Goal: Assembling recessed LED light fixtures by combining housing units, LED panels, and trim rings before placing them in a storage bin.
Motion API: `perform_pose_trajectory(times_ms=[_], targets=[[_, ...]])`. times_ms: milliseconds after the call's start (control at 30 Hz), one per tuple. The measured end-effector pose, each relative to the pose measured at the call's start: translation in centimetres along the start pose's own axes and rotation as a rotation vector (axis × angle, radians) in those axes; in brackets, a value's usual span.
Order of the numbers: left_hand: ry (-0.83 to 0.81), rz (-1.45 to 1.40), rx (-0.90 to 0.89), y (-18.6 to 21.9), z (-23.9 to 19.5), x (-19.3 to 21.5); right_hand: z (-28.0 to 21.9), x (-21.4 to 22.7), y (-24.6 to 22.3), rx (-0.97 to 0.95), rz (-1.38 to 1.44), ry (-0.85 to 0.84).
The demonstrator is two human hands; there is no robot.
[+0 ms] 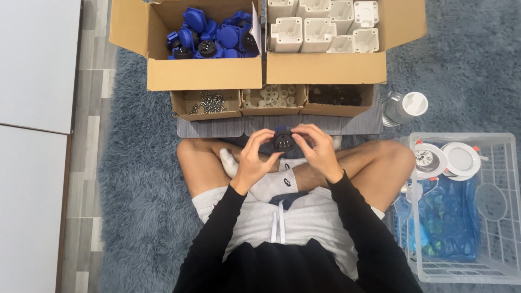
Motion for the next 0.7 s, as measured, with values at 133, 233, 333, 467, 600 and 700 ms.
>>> perform_pose_trajectory(times_ms=[133, 233, 333, 467, 600, 700], targets=[[-0.019, 0.022, -0.039, 1.0, -0.2, -0.3, -0.2, 0.2, 0.0, 0.011, 0.009, -0.011], [-0.041, 0.026, -0.062, 1.5, -0.4, -0.6, -0.5, 0.3, 0.3, -0.013, 0.011, -0.03], [-0.051, 0.033, -0.069, 1.7, -0.4, -0.9, -0.8, 0.2, 0.4, -0.048, -0.013, -0.054], [-0.064, 0.048, -0.074, 2.1, -0.5, -1.2, -1.4, -0.1, 1.3, -0.111, -0.02, -0.063], [-0.057, 0.06, -0.102, 2.7, -0.6, -1.2, -1.8, 0.0, 1.5, -0.128, -0.039, -0.084], [-0.063, 0.05, -0.112, 2.6, -0.7, -1.2, -1.8, 0.2, 1.7, -0.128, -0.006, -0.086]])
Point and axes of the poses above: each hand's wrist, its own z-axis towards the middle knuckle, its own x-axis out of the back of the hand, y = z × x, the point moved 9 cm from there along z, towards the middle knuckle, and after that the axes turned 4 degrees about x, right-handed, at the moved point
